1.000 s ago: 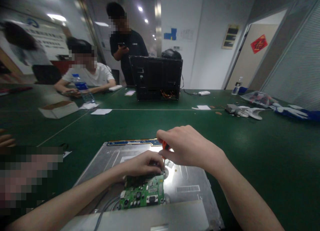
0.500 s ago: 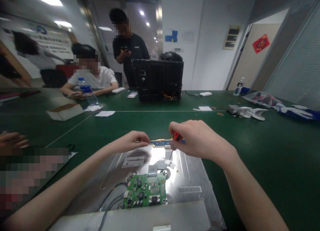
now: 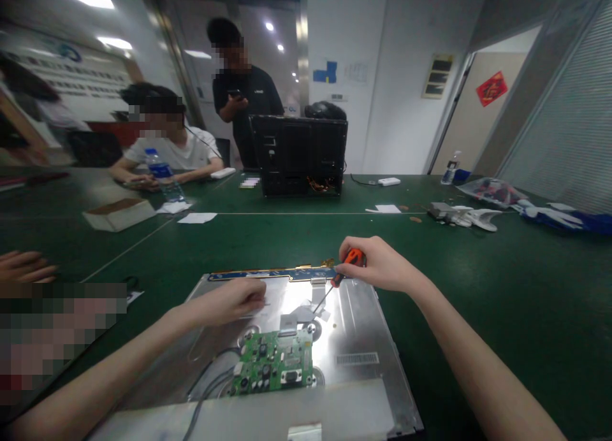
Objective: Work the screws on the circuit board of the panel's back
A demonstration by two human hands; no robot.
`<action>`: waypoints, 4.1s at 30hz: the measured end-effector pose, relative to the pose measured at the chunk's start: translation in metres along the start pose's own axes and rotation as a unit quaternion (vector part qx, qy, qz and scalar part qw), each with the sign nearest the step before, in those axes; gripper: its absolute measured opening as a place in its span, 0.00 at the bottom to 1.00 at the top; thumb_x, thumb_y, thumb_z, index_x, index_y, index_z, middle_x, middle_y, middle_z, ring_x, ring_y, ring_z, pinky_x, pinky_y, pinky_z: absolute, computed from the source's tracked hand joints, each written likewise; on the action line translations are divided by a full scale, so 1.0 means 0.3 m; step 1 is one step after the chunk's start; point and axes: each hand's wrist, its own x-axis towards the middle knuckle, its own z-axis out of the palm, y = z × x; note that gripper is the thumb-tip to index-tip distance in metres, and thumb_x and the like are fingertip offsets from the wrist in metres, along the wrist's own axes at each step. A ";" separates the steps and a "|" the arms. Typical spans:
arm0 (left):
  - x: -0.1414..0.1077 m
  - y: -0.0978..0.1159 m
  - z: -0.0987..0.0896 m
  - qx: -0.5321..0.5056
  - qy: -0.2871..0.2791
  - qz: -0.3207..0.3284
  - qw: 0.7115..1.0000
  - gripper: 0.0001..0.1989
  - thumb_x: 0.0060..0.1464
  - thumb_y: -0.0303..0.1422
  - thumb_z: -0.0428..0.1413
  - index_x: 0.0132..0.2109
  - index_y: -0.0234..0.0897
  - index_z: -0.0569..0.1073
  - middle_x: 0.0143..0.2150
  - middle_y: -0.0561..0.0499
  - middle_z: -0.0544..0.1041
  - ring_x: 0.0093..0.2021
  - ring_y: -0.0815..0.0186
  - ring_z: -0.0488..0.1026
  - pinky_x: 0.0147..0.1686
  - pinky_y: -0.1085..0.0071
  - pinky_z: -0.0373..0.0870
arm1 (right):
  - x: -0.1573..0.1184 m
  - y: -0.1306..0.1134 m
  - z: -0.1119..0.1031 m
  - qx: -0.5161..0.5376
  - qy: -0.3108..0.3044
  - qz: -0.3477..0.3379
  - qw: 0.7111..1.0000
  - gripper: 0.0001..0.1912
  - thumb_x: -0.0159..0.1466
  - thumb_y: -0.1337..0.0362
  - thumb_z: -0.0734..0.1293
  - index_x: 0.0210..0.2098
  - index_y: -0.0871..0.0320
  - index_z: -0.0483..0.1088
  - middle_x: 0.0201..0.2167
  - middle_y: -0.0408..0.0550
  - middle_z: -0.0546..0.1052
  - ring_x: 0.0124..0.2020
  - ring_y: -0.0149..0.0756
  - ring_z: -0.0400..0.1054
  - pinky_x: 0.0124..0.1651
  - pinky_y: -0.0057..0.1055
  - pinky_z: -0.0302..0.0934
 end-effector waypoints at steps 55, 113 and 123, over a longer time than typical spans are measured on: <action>-0.124 0.362 0.302 0.069 0.216 0.212 0.951 0.07 0.56 0.24 0.55 0.41 0.38 0.73 0.39 0.48 0.77 0.38 0.59 0.71 0.48 0.58 0.64 | -0.102 0.093 0.182 0.162 0.205 0.061 0.963 0.15 0.62 0.51 0.70 0.32 0.56 0.71 0.26 0.44 0.72 0.21 0.31 0.63 0.21 0.26 0.59; -0.118 0.343 0.306 0.040 0.192 0.203 0.959 0.06 0.59 0.23 0.53 0.40 0.38 0.72 0.39 0.49 0.77 0.38 0.59 0.71 0.47 0.58 0.64 | -0.174 -0.092 0.291 0.056 0.349 -0.128 0.927 0.11 0.58 0.67 0.64 0.22 0.52 0.60 0.14 0.36 0.63 0.12 0.27 0.56 0.16 0.26 0.50; -0.105 0.335 0.336 0.080 0.206 0.202 0.954 0.05 0.60 0.24 0.55 0.40 0.38 0.72 0.37 0.50 0.77 0.37 0.60 0.71 0.48 0.59 0.63 | -0.177 -0.107 0.287 0.003 0.363 -0.188 0.913 0.10 0.59 0.68 0.64 0.24 0.53 0.60 0.14 0.34 0.63 0.12 0.24 0.57 0.17 0.22 0.52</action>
